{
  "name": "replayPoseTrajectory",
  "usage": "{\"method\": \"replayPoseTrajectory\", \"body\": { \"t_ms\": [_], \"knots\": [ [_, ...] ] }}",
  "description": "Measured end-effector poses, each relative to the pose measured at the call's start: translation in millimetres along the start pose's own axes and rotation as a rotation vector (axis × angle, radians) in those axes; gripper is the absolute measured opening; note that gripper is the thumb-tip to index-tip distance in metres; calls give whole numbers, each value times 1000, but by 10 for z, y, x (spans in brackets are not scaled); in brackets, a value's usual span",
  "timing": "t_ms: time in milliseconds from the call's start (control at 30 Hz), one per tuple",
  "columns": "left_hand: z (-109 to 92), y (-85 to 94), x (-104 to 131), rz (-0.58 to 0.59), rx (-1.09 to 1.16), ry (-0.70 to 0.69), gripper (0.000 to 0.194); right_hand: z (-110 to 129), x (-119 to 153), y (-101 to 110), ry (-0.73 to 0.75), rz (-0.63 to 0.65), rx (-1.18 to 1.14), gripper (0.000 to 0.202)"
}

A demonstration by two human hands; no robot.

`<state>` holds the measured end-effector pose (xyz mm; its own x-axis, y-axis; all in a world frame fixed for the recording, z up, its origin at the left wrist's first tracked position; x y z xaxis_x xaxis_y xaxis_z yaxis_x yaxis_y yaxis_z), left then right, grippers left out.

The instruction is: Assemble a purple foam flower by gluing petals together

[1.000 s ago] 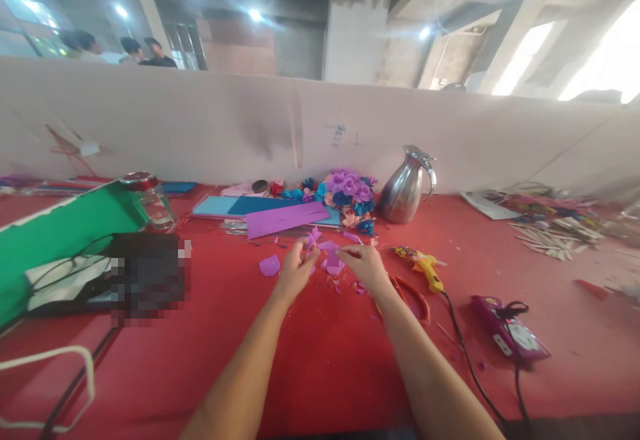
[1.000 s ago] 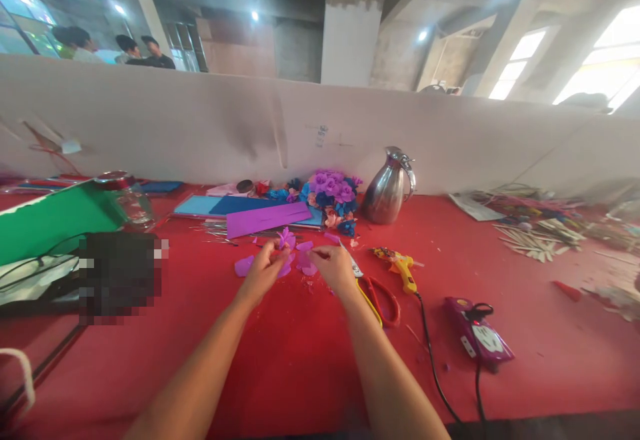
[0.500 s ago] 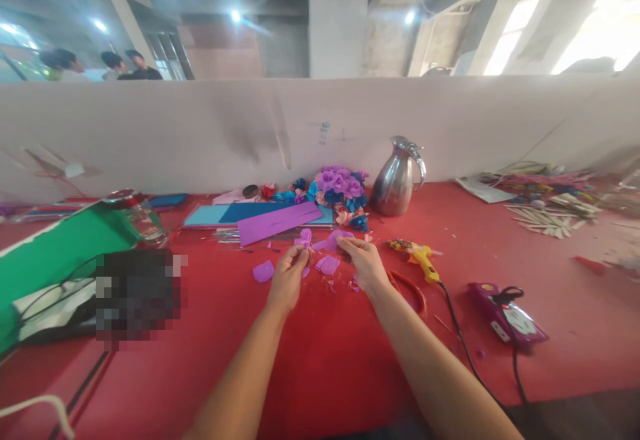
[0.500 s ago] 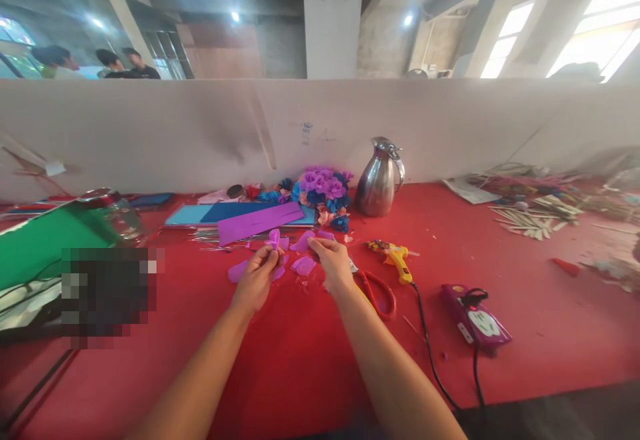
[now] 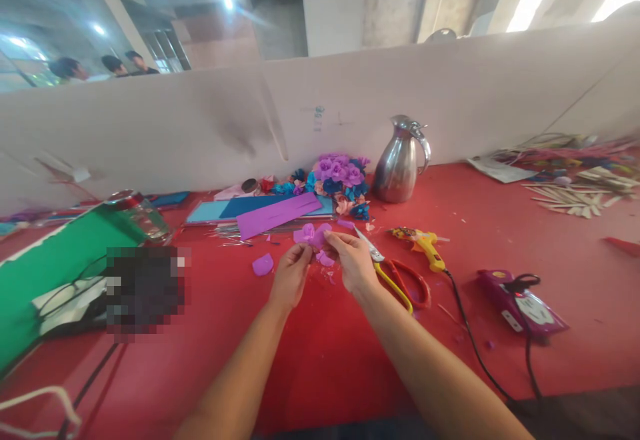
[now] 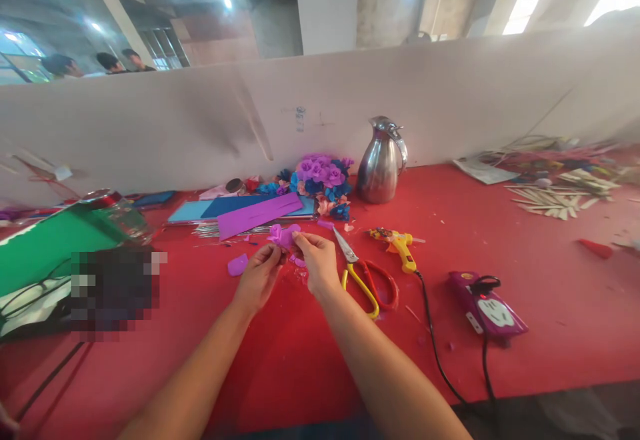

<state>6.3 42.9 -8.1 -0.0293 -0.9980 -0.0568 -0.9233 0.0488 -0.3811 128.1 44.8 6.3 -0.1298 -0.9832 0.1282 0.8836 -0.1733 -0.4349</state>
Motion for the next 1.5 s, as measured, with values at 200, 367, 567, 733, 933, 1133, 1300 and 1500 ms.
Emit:
{"method": "replayPoseTrajectory", "body": {
  "t_ms": [200,367,567,733,933,1133,1300,1500],
  "knots": [
    [0,-16,-1,3,-36,-6,31,-6,23,-25,2,15,-16,23],
    [13,-19,-17,13,86,-11,23,3,23,-21,-13,6,-31,23],
    [41,-16,-36,13,162,-25,21,-22,25,-35,-8,22,-78,25],
    [58,21,-32,-34,170,-15,21,-15,41,-52,2,40,-80,25],
    [77,38,-35,-61,200,9,22,-14,43,-51,-3,41,-90,24],
    [52,16,-18,-57,175,14,23,27,60,-50,121,54,30,24],
    [31,35,-23,-64,199,1,22,33,87,-52,140,54,51,23],
    [26,87,-26,-95,300,22,22,23,85,-62,91,117,-12,15]
  ]
}}
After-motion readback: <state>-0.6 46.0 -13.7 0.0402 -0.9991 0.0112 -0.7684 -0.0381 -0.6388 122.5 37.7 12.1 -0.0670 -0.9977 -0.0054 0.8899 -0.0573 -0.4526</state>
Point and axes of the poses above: each hand's wrist, its own x-axis away from the middle knuckle, its own y-axis out of the back of the hand, z = x × y, the point moved 4 cm from there along -x, towards the middle knuckle, and after that the axes turned 7 degrees about x, right-handed, at the moved point
